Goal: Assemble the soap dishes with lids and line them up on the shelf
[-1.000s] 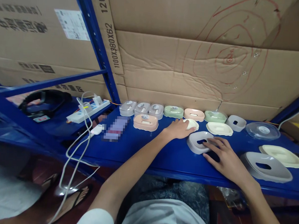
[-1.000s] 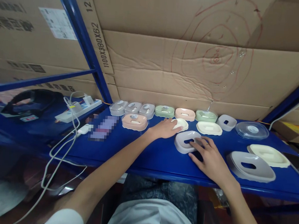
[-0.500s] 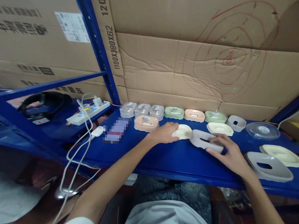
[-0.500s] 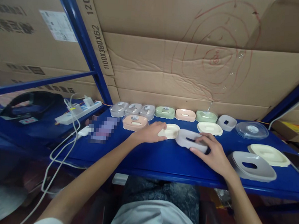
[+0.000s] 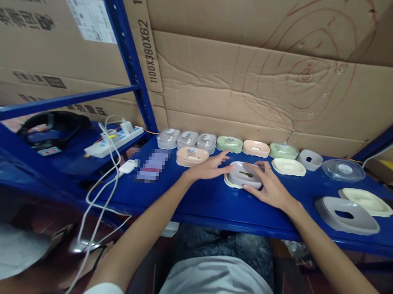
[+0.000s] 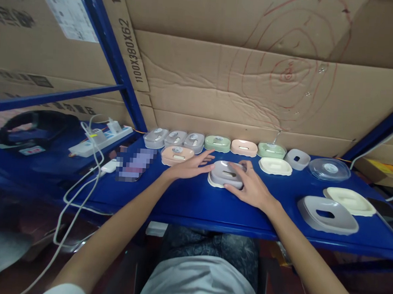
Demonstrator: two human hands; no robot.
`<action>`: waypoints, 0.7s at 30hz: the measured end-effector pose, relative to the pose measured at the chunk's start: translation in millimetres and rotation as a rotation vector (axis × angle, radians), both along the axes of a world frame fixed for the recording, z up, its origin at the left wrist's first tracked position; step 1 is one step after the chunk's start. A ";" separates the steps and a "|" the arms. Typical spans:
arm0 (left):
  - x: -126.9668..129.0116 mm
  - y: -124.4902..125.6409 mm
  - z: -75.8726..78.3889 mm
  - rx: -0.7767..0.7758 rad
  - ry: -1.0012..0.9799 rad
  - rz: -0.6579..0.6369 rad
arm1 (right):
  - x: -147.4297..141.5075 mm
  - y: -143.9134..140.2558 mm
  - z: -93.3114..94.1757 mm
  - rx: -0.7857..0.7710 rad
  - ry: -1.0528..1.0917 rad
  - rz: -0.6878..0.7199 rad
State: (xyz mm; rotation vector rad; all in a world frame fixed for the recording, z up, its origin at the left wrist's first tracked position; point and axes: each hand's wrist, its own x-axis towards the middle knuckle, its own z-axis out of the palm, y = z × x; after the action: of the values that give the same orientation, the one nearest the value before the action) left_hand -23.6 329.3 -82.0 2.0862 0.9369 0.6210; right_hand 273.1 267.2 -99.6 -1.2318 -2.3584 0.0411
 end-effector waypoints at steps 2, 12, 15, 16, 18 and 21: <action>2.3 -2.7 -1.0 0.054 0.070 -0.019 | 1.7 0.3 -6.4 -0.012 -0.051 0.026; 5.7 -11.1 1.0 0.171 0.204 -0.038 | 1.1 4.1 -9.1 0.019 -0.031 0.043; 4.9 -10.0 2.7 0.134 0.155 -0.033 | 0.1 6.2 -12.2 0.037 -0.099 0.050; 4.5 -10.1 3.0 0.125 0.149 -0.033 | -0.2 6.7 -13.6 0.040 -0.125 0.051; 3.8 -10.6 3.1 0.121 0.147 -0.046 | -0.7 7.1 -16.1 0.047 -0.154 0.054; 2.9 -11.6 2.2 0.149 0.165 -0.088 | -2.1 6.0 -17.0 0.049 -0.157 0.058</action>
State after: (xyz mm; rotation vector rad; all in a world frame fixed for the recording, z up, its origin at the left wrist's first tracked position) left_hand -20.6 317.7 -79.9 2.3268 0.9075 0.4921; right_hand 271.1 273.2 -116.6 -1.1817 -2.5136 -0.0974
